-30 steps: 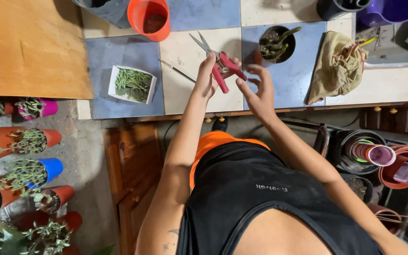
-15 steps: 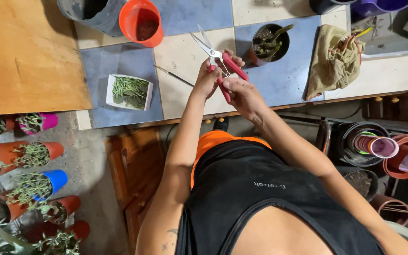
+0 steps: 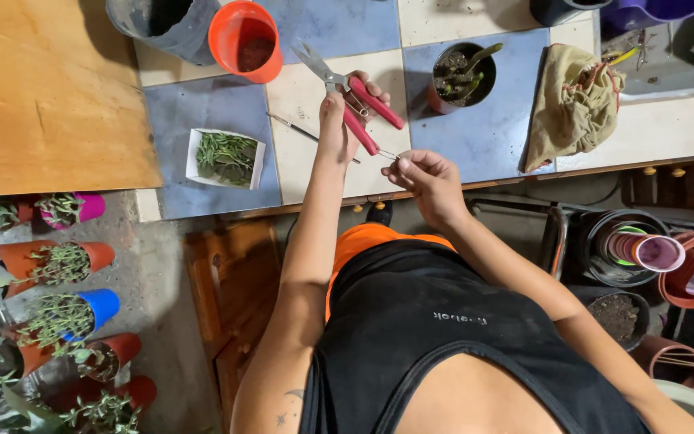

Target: Organizing plant pots and cleaning the work area in a garden center.

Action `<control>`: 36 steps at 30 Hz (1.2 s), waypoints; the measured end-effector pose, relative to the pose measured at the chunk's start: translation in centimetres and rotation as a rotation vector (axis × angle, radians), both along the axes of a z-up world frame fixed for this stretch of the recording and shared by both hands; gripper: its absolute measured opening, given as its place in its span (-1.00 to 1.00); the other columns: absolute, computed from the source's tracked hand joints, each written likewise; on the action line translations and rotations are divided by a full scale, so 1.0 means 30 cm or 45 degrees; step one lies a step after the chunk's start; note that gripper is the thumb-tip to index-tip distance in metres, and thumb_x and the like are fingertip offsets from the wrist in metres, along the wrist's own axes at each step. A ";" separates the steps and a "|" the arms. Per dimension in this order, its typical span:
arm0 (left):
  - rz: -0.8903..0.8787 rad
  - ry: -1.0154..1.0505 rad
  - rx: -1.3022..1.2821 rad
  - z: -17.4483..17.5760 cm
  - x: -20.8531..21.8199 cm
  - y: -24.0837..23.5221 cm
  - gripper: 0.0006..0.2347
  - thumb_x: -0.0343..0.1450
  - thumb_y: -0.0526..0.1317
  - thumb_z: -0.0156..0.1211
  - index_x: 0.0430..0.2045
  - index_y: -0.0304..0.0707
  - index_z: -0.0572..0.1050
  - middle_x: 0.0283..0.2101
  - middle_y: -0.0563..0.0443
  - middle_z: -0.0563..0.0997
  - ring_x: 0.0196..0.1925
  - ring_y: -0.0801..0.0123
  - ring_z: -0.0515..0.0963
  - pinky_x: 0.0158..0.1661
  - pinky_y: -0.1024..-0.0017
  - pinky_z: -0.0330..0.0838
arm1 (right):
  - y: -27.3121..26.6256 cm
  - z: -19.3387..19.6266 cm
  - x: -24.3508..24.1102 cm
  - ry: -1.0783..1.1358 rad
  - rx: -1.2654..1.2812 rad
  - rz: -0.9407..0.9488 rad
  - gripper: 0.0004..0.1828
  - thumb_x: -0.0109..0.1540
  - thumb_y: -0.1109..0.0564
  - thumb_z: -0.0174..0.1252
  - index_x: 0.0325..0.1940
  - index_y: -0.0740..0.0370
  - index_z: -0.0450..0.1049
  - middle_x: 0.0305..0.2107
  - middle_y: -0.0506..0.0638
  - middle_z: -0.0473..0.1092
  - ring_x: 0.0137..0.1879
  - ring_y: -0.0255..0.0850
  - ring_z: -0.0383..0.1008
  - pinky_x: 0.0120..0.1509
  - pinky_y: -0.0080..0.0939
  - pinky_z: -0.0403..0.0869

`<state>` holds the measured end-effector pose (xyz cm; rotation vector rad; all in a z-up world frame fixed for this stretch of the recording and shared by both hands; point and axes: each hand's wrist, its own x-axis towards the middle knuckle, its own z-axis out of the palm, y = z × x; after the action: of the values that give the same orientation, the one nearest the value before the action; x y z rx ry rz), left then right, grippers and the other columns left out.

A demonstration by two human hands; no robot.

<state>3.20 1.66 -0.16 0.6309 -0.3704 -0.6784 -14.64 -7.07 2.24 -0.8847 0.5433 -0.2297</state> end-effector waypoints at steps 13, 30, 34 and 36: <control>0.045 0.388 0.331 0.090 -0.115 -0.047 -0.44 0.41 0.30 -0.05 -0.13 -0.28 0.52 -0.51 -0.06 0.54 -0.54 0.35 0.53 -0.43 0.50 0.29 | 0.018 0.038 0.010 -0.169 -0.563 -0.115 -0.83 0.32 0.21 0.20 -0.08 0.40 0.49 -0.29 0.18 0.53 -0.12 -0.15 0.60 0.01 -0.15 0.69; -0.096 0.511 0.107 0.048 -0.091 -0.091 -0.46 0.44 0.25 -0.01 -0.05 -0.30 0.47 -0.50 -0.04 0.47 -0.56 0.42 0.50 -0.80 0.47 0.22 | 0.024 -0.011 0.064 -0.179 -0.566 -0.219 -0.81 0.37 0.15 0.12 -0.12 0.38 0.47 -0.30 0.11 0.51 -0.14 -0.20 0.56 0.11 -0.07 0.69; -0.089 0.457 0.052 0.052 -0.103 -0.101 -0.48 0.46 0.22 0.01 -0.06 -0.32 0.45 -0.50 -0.04 0.48 -0.55 0.41 0.50 -0.76 0.57 0.04 | 0.029 0.034 0.074 -0.080 -0.549 -0.234 -0.85 0.38 0.17 0.08 -0.18 0.31 0.48 -0.38 0.00 0.47 -0.22 -0.27 0.56 0.04 -0.12 0.70; -0.136 0.455 0.048 0.068 -0.125 -0.100 -0.46 0.45 0.24 -0.02 -0.01 -0.31 0.43 -0.53 -0.05 0.48 -0.61 0.37 0.48 -0.78 0.37 0.34 | 0.026 0.034 0.068 -0.059 -0.411 -0.219 -0.84 0.37 0.12 0.10 -0.22 0.26 0.46 -0.41 -0.04 0.45 -0.28 -0.31 0.50 -0.02 -0.13 0.69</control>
<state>-0.54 -1.33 1.89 0.5152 -0.0597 -0.8850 -12.60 -6.28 3.27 -1.1432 0.5481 -0.5033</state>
